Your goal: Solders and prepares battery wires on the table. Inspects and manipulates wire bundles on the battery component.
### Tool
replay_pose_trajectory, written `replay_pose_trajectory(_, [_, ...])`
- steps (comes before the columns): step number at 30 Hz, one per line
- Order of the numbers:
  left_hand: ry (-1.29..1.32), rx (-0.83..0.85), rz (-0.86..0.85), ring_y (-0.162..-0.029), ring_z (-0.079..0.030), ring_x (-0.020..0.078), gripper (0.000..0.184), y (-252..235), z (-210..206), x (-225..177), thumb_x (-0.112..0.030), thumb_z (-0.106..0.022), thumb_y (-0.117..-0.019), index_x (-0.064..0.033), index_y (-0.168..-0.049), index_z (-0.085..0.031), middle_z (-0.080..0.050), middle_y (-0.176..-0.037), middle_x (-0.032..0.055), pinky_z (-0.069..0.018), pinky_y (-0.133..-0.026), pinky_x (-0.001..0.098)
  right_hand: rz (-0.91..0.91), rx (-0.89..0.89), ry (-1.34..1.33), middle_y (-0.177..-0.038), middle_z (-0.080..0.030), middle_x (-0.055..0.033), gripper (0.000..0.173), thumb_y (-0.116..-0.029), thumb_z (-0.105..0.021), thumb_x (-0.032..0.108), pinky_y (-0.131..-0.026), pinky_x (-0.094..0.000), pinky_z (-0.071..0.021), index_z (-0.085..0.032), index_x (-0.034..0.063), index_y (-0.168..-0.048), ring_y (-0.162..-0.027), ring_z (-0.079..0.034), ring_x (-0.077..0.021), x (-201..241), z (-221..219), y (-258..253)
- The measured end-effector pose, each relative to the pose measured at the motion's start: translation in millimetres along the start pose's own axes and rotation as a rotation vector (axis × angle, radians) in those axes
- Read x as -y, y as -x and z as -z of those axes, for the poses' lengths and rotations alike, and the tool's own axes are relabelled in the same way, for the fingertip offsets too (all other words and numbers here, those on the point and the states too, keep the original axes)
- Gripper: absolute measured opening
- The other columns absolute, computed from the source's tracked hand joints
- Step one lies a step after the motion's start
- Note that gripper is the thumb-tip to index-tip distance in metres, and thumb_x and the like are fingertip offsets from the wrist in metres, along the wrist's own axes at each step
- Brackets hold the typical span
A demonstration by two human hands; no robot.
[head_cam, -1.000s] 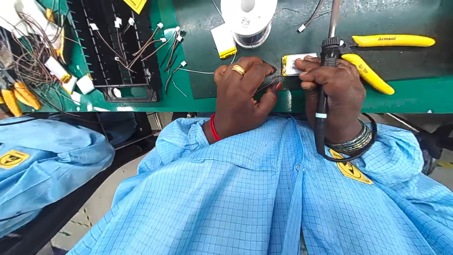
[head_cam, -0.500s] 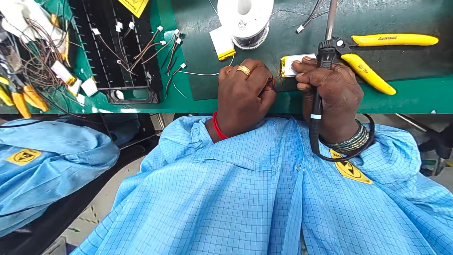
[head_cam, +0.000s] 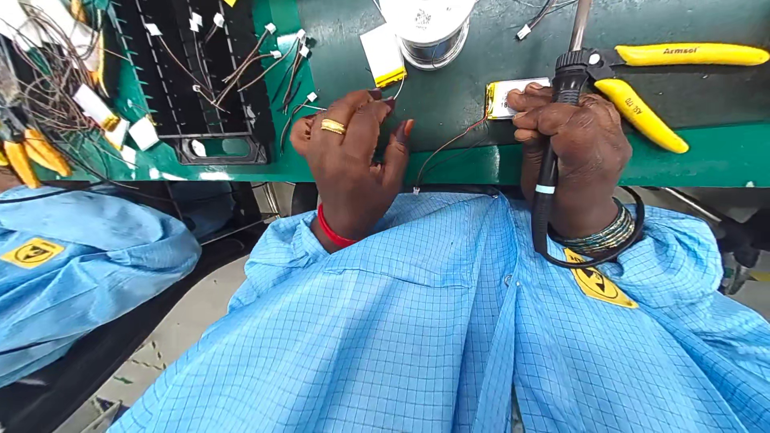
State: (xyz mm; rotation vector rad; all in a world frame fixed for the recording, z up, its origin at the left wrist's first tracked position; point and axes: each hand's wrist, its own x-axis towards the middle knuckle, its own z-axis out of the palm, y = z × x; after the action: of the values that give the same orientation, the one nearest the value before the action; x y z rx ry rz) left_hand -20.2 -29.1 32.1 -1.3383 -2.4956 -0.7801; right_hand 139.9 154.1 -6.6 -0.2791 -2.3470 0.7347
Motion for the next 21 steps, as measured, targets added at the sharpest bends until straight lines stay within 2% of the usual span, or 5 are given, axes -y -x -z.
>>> replay_pose_trajectory(2, [0.053, -0.006, -0.041, -0.107, -0.065, 0.0263, 0.024, 1.6, -2.9, -7.1, -0.027, -0.067, -0.0982, -0.0044, -0.105, -0.073, -0.073, -0.110, 0.0169, -0.0346, -0.098, 0.0491, 0.009, 0.003, -0.004, -0.108, -0.076, -0.0183, 0.017, -0.1066, -0.052, 0.010, -0.103, -0.0478, -0.0490, -0.065, -0.0005, -0.107, -0.115, -0.070, -0.0341, -0.2, 0.1, 0.1])
replay_pose_trajectory(4, [0.125, 0.004, -0.108, -0.107, -0.064, 0.0238, 0.021, 4.1, -8.9, -13.9, -0.029, -0.068, -0.0971, -0.0095, -0.097, -0.075, -0.074, -0.105, 0.0119, -0.0329, -0.099, 0.0480, 0.012, 0.010, -0.006, -0.108, -0.076, -0.0182, 0.017, -0.1068, -0.052, 0.011, -0.103, -0.0478, -0.0488, -0.065, -0.0002, -0.107, -0.116, -0.069, -0.0339, -0.4, 0.9, 0.2])
replay_pose_trajectory(9, [0.112, 0.037, -0.235, -0.094, -0.061, 0.0236, 0.019, 2.7, -26.5, -27.6, -0.029, -0.067, -0.0934, -0.0134, -0.092, -0.078, -0.071, -0.091, 0.0061, -0.0328, -0.091, 0.0461, 0.009, 0.019, -0.032, -0.109, -0.076, -0.0188, 0.019, -0.1071, -0.052, 0.012, -0.104, -0.0476, -0.0483, -0.065, -0.0016, -0.107, -0.117, -0.069, -0.0338, -0.8, 2.0, -0.2])
replay_pose_trajectory(17, [0.025, 0.082, -0.206, -0.083, -0.064, 0.0238, 0.017, -1.5, -32.9, -37.1, -0.022, -0.065, -0.0928, -0.0130, -0.089, -0.079, -0.075, -0.087, 0.0052, -0.0343, -0.087, 0.0469, -0.011, -0.054, -0.074, -0.107, -0.077, -0.0172, 0.013, -0.1021, -0.062, 0.012, -0.103, -0.0494, -0.0477, -0.068, -0.0002, -0.102, -0.113, -0.071, -0.0309, -3.5, 2.4, 2.9])
replay_pose_trajectory(21, [0.063, 0.089, -0.191, -0.079, -0.062, 0.0230, 0.018, 2.1, -33.9, -34.5, -0.021, -0.064, -0.0936, -0.0124, -0.087, -0.078, -0.074, -0.084, 0.0055, -0.0339, -0.086, 0.0459, 0.011, -0.104, -0.131, -0.099, -0.078, -0.0138, 0.005, -0.0971, -0.064, 0.007, -0.100, -0.0493, -0.0458, -0.067, 0.0030, -0.096, -0.101, -0.073, -0.0256, -3.0, 3.9, 3.3])
